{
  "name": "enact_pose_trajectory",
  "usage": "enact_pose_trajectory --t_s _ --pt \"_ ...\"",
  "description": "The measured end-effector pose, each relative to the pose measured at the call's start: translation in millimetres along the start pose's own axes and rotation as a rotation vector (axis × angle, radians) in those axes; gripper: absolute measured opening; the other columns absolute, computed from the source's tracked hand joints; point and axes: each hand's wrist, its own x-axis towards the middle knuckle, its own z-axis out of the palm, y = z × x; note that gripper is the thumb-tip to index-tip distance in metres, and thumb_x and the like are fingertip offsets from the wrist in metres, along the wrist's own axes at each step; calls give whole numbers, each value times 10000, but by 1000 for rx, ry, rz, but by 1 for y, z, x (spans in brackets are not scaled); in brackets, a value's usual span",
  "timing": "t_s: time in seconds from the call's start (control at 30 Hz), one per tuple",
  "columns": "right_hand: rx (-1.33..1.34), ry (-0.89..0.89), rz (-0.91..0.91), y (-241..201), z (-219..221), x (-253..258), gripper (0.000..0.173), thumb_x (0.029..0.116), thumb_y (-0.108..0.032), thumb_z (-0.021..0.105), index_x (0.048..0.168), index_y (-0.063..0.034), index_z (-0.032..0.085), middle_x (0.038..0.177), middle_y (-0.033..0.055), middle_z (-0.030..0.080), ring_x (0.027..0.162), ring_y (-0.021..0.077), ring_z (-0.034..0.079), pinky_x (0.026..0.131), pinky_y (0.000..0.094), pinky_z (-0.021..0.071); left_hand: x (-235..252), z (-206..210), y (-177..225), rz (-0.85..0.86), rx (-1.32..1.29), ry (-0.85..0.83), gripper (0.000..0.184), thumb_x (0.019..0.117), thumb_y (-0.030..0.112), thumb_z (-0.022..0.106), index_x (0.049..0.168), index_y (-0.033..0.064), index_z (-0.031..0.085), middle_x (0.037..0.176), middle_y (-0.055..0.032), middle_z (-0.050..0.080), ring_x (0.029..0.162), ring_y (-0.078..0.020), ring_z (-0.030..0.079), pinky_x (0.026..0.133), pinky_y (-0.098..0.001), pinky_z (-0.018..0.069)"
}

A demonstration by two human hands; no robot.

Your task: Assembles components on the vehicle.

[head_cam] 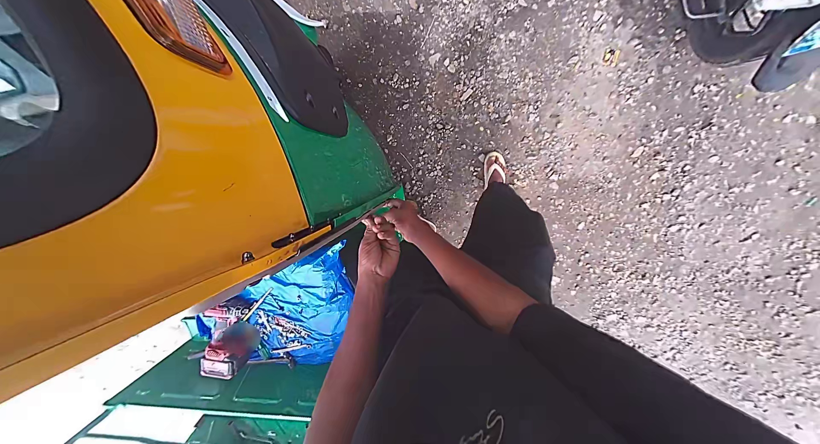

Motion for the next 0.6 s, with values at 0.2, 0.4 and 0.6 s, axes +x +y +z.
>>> enact_pose_trajectory --t_s 0.2,0.4,0.6 --pt "13 29 5 -27 3 -5 181 847 49 698 1017 -2 666 748 88 650 559 130 550 517 283 466 9 1 -4 -81 -146 -81 240 1063 166 490 1123 -15 636 935 -111 705 615 -103 675 539 -183 572" --pt "139 -23 86 -34 -4 3 225 801 86 674 1014 13 681 680 65 616 525 123 547 488 271 479 6 3 2 42 -182 -3 317 942 -5 606 1247 -90 629 1321 -217 659 758 -142 727 624 -186 578" --pt "29 -108 133 -43 -15 12 153 858 42 690 1009 29 674 683 55 623 526 110 553 499 257 487 7 11 -10 -12 -538 -91 527 920 10 639 1424 -60 501 1373 -192 610 853 -162 727 728 -182 590"
